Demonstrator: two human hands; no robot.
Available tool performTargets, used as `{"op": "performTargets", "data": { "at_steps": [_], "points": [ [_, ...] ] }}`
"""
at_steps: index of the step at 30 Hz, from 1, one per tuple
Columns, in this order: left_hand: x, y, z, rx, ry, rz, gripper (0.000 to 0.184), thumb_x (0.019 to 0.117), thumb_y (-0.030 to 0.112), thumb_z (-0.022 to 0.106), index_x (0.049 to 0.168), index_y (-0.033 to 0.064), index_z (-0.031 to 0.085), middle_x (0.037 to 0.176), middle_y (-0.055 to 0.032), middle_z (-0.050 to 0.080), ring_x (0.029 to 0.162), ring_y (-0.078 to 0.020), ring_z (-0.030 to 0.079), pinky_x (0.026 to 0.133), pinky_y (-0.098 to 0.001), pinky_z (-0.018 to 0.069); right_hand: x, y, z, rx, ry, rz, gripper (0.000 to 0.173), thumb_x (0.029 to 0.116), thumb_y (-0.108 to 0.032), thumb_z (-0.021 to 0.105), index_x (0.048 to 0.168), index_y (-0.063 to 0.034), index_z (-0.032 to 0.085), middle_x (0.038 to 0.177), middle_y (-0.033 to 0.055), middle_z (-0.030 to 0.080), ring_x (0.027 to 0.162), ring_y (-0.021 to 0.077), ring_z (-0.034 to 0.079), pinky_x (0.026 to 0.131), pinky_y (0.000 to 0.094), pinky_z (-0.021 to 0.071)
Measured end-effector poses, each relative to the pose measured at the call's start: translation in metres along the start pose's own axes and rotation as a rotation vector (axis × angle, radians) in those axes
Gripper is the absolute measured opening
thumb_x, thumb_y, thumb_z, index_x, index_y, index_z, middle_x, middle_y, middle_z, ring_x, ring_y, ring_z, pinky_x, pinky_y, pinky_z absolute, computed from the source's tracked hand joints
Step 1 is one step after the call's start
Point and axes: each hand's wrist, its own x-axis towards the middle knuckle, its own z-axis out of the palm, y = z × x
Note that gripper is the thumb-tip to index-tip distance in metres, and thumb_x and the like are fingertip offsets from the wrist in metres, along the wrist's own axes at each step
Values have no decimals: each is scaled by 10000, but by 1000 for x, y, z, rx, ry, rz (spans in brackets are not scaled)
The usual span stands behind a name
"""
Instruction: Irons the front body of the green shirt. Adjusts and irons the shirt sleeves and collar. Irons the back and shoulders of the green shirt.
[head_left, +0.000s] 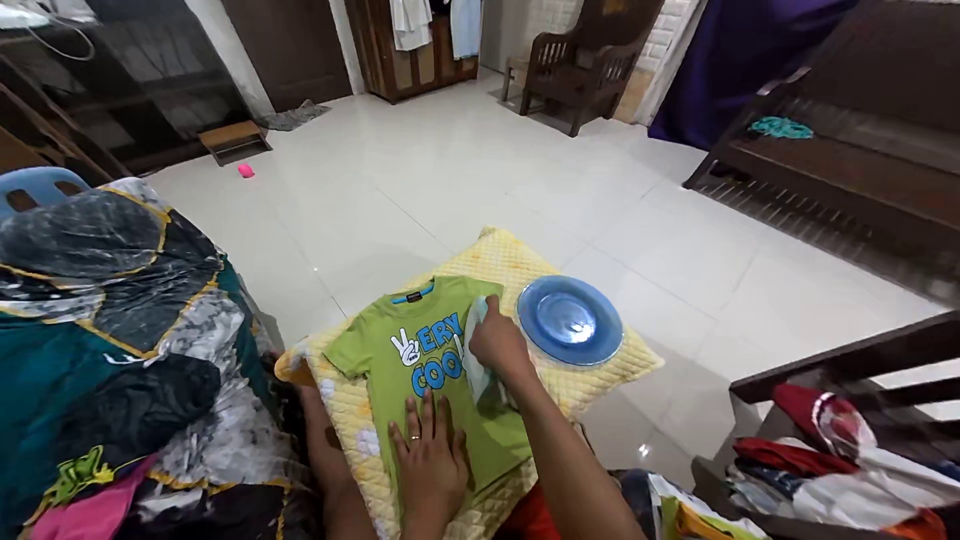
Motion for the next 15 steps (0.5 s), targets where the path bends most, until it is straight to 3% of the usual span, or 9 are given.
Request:
{"op": "performTargets", "data": {
  "at_steps": [4, 9, 15],
  "points": [
    [0, -2, 1, -21, 21, -5, 736, 1020, 598, 275, 1629, 186, 310, 1704, -11, 253, 1584, -338, 157, 1227, -690, 73, -38, 9, 9, -8, -68, -28, 772, 931, -270, 638, 1609, -256, 269, 1062, 154, 726, 951, 356, 729, 795, 575, 591],
    [-3, -5, 3, -97, 106, 29, 703, 1038, 508, 320, 1624, 119, 304, 1675, -68, 320, 1566, -357, 218, 1227, -691, 93, -25, 4, 7, -38, -111, -103, 772, 906, -214, 652, 1593, -276, 304, 1080, 161, 716, 964, 364, 722, 793, 580, 590],
    [-3, -1, 0, -46, 28, 7, 554, 1032, 466, 353, 1533, 277, 497, 1681, -29, 314, 1570, -343, 211, 1226, -681, 102, 33, -29, -3, -67, -101, -184, 811, 847, -180, 694, 1578, -238, 349, 1169, 192, 700, 1036, 394, 705, 821, 624, 577]
  ]
}}
